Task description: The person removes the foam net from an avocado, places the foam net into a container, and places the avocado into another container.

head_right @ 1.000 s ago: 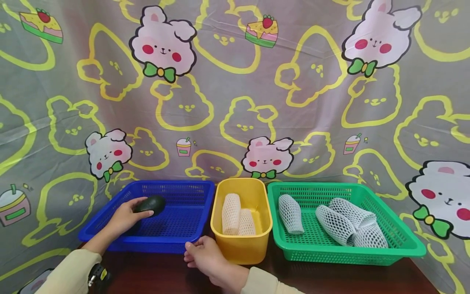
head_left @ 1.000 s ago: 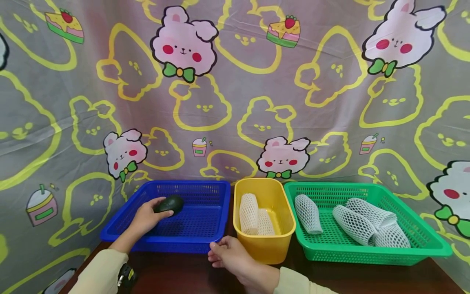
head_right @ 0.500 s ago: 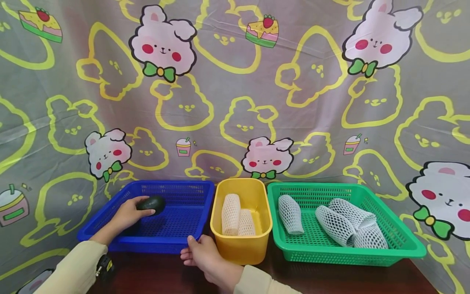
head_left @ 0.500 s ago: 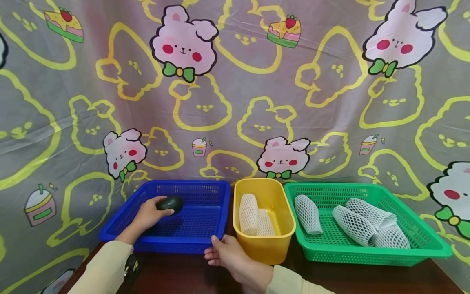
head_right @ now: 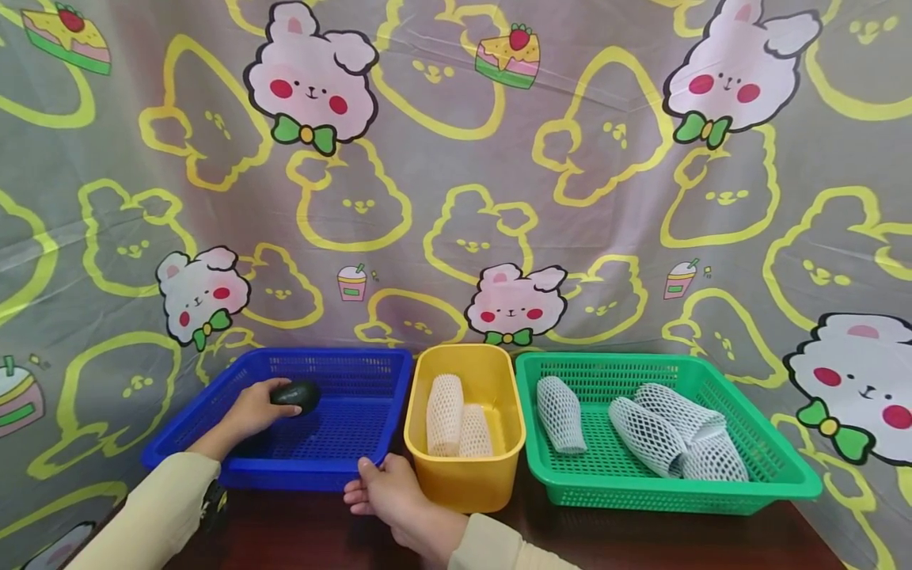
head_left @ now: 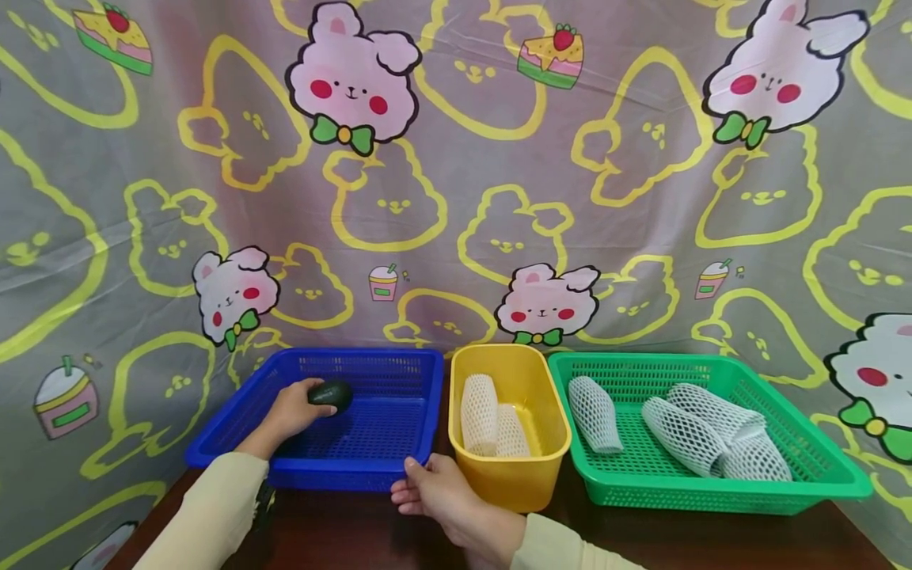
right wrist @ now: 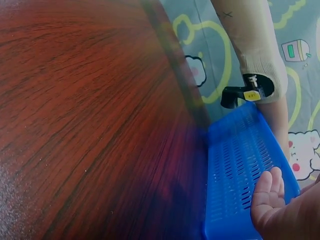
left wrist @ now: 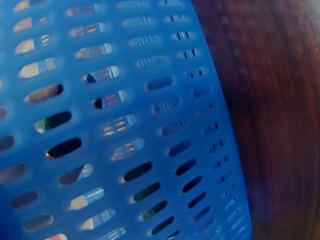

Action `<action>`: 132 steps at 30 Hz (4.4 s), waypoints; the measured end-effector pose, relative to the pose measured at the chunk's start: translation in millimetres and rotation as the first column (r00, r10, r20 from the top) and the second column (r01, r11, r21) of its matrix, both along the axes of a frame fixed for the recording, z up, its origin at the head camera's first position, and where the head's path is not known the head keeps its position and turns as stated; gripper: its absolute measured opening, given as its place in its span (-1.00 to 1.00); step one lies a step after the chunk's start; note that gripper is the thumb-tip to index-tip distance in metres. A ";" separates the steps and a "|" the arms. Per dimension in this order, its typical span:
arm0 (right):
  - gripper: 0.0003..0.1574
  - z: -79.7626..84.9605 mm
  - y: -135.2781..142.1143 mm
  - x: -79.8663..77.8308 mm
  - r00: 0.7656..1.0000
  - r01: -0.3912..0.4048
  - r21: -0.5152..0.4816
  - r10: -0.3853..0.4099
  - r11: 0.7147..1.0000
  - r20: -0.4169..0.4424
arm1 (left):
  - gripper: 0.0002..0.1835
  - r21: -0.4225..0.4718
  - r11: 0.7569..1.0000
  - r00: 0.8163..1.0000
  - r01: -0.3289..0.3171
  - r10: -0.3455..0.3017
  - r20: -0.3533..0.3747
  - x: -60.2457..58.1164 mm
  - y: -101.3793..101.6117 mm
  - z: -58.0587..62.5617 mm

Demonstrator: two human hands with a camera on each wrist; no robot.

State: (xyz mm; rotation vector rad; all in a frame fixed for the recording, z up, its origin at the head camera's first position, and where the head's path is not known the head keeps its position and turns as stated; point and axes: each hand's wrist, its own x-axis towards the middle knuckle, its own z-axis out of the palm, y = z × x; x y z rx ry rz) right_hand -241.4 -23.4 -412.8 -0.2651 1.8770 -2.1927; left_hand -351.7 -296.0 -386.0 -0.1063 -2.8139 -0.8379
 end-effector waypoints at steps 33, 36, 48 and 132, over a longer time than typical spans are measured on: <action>-0.80 0.3 1.2 -1.8 1.000 -0.001 0.037 0.001 0.999 -0.002 | -0.38 -0.296 0.952 0.991 0.071 -0.035 0.125 -10.8 0.5 -6.6; -0.80 0.3 1.1 -1.5 1.000 0.000 0.039 0.000 0.999 -0.002 | -0.37 -0.296 0.953 0.992 0.072 -0.037 0.123 -10.6 -0.5 -6.9; -0.80 1.0 1.4 -0.4 1.000 -0.001 0.027 0.001 1.000 -0.008 | -0.36 -0.287 0.956 0.996 0.064 -0.043 0.081 -10.4 -2.3 -7.2; -0.73 66.7 116.5 21.8 0.948 -0.297 0.210 0.313 0.931 -0.048 | -0.42 -0.122 0.961 0.952 0.248 -0.265 -0.156 86.4 81.4 31.8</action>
